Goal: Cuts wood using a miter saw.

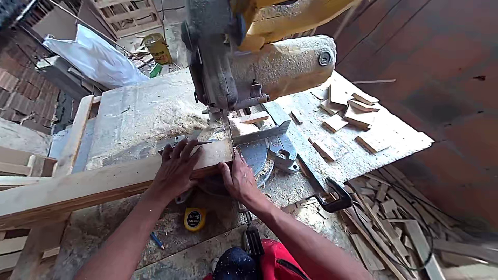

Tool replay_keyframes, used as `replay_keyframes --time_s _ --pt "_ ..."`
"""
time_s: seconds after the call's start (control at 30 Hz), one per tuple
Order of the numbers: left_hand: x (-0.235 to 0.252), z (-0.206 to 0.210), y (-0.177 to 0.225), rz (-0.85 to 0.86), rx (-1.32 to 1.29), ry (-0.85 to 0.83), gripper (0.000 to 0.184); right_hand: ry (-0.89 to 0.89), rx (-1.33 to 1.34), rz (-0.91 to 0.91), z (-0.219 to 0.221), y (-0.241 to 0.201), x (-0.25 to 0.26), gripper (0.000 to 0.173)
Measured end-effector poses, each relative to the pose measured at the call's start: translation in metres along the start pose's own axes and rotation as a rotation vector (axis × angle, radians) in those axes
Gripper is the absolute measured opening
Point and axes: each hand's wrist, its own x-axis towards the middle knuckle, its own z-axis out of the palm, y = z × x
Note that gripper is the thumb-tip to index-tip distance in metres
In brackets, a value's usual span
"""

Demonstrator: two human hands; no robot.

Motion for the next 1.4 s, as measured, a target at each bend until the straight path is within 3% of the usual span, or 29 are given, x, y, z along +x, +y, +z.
replay_keyframes --time_s 0.23,0.4,0.47,0.57,0.63,0.7,0.77,0.93,1.13,1.4 --pt "0.0 0.004 -0.004 0.015 -0.017 0.035 0.107 0.099 -0.018 -0.071 0.011 0.004 0.003 0.078" --pt "-0.001 0.003 0.0 -0.044 0.008 -0.001 0.107 -0.056 0.037 -0.006 -0.01 0.012 0.011 0.073" --pt "0.001 0.003 0.001 -0.038 0.031 0.018 0.107 0.008 -0.056 -0.13 -0.023 0.024 0.02 0.073" --pt "0.002 0.004 0.0 -0.022 0.045 0.033 0.107 0.069 -0.27 -0.447 -0.041 0.035 0.047 0.102" --pt "0.003 0.005 0.0 -0.02 0.037 0.03 0.106 -0.112 -0.376 -0.555 -0.048 0.03 0.069 0.118" --pt "0.001 0.005 0.0 -0.016 0.04 0.032 0.105 -0.277 -0.405 -0.653 -0.043 0.029 0.084 0.118" --pt "0.001 0.006 -0.003 -0.012 0.036 0.048 0.105 -0.313 -0.371 -0.72 -0.037 0.031 0.091 0.115" --pt "0.003 -0.003 -0.003 -0.006 0.006 -0.006 0.104 -0.308 -0.35 -0.746 -0.035 0.036 0.094 0.116" --pt "0.007 -0.002 -0.007 -0.006 -0.05 0.044 0.104 -0.489 -0.234 -0.735 -0.064 0.037 0.121 0.107" --pt "0.007 0.003 -0.005 0.002 -0.011 0.047 0.102 -0.459 -0.257 -0.767 -0.058 0.055 0.122 0.116"
